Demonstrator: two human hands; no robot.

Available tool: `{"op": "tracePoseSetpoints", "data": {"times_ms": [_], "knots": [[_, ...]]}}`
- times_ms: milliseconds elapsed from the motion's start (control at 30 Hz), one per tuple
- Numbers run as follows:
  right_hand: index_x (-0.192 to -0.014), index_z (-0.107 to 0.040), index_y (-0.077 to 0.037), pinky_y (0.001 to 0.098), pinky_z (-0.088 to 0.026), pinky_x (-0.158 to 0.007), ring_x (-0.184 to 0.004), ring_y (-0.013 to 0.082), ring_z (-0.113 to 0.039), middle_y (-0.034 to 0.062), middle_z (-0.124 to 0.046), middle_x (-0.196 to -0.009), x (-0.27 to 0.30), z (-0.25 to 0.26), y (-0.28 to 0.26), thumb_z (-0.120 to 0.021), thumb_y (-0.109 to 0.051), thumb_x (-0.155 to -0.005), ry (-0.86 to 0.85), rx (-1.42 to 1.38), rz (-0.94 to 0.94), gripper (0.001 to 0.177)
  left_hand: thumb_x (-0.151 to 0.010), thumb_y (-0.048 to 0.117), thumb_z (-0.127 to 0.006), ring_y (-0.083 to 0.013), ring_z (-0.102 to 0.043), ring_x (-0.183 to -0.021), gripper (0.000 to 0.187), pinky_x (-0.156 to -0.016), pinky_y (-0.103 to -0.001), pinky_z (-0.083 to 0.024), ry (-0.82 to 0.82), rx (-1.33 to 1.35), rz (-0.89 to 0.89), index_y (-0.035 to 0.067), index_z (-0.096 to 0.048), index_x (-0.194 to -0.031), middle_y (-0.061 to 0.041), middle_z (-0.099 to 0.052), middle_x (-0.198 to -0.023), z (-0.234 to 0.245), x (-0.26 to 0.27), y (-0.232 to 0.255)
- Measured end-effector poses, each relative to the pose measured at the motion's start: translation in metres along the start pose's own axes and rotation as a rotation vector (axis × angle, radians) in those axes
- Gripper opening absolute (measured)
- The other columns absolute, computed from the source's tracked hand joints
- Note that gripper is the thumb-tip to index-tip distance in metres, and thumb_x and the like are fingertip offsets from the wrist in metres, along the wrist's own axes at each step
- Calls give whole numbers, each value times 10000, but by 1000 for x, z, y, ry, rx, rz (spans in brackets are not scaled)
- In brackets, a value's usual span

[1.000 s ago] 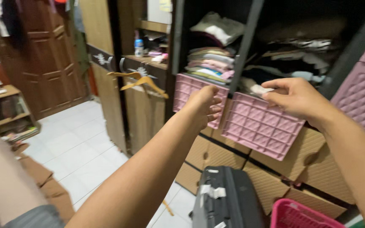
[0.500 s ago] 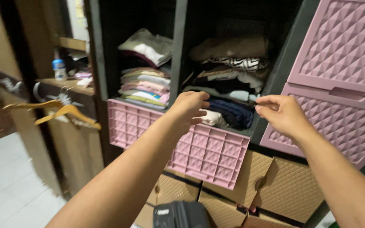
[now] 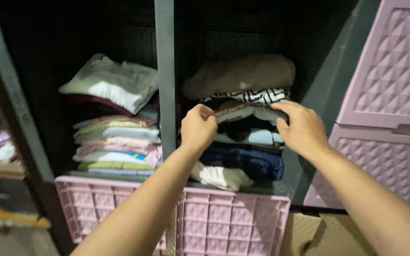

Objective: The person selects folded clothes from a wardrobe and places them into an open suitcase on a bed. They repeatedly reach into the wardrobe, retrieve items, and pack them into the suitcase, occasionally folding or rolling items on the bed before placing them inside.

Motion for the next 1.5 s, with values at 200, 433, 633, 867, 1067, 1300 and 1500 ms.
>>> {"op": "tracePoseSetpoints", "data": {"times_ms": [200,433,633,867,1067,1300,1500], "knots": [[-1542,-435,-182,588,-319,-1148,-1474,436,-391,222,-307,-1615,-49,-44,-62,-801,-191,-736,54,559,299,885,-776,159,-776,-411,-469,-1338,463,-1089,-515,-414,-88,-315,-295,156,-651,-1221,-177,-498,-1456,-32,-33,24],[-1625,-230,-311,625,-325,-1102,-1369,429,-455,195,-323,-1604,-122,-101,-39,-851,-324,-614,-246,706,237,1187,-746,124,-826,-405,-58,-1553,859,-1180,-681,-153,-219,-637,-386,286,-414,-1482,-157,-69,-1696,-68,-69,12],[-1590,-380,-361,563,-392,-1133,-1173,346,-671,171,-711,-1249,-172,-113,45,-595,-88,-924,-382,626,51,751,-732,245,-856,-373,-90,-1558,1014,-1193,-688,-167,-238,-908,-528,379,-270,-1548,-151,-116,-1678,-72,-88,33],[-1490,-480,-295,630,-353,-1120,-1146,339,-679,139,-721,-1223,-194,-119,75,-652,2,-788,-154,572,176,781,-761,260,-853,-426,-289,-1433,1211,-1070,-672,-335,-331,-810,-309,419,4,-1601,-152,-131,-1690,-74,-111,30],[-1468,-513,-248,525,-525,-932,-1101,438,-653,220,-685,-1208,-213,-112,101,-720,-18,-770,-73,345,-61,763,-1001,18,-595,-436,-703,-1066,707,-855,-510,-581,-200,-918,-438,238,-303,-1607,-236,-621,-1259,-83,-164,12],[-1404,-535,-113,543,-526,-945,-1109,464,-664,236,-689,-1244,-204,-117,90,-751,-25,-801,-49,278,91,647,-693,64,-708,-376,-588,-1168,540,-888,-481,-535,269,-799,-820,82,-587,-1219,-189,-638,-1245,-58,-136,65],[-1595,-336,-154,525,-508,-915,-1089,468,-632,266,-585,-1337,-203,-119,72,-941,-359,-654,-296,352,95,1137,-938,159,-630,-316,-588,-1215,292,-959,-477,-514,-293,-934,-1241,74,-641,-1217,-156,-639,-1232,-146,-81,51]]}}
Point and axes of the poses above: each hand's wrist, its own x-axis away from the middle knuckle, its own z-axis out of the back of the hand, y = z × x, the point moved 9 cm from there along -x, towards the middle knuckle
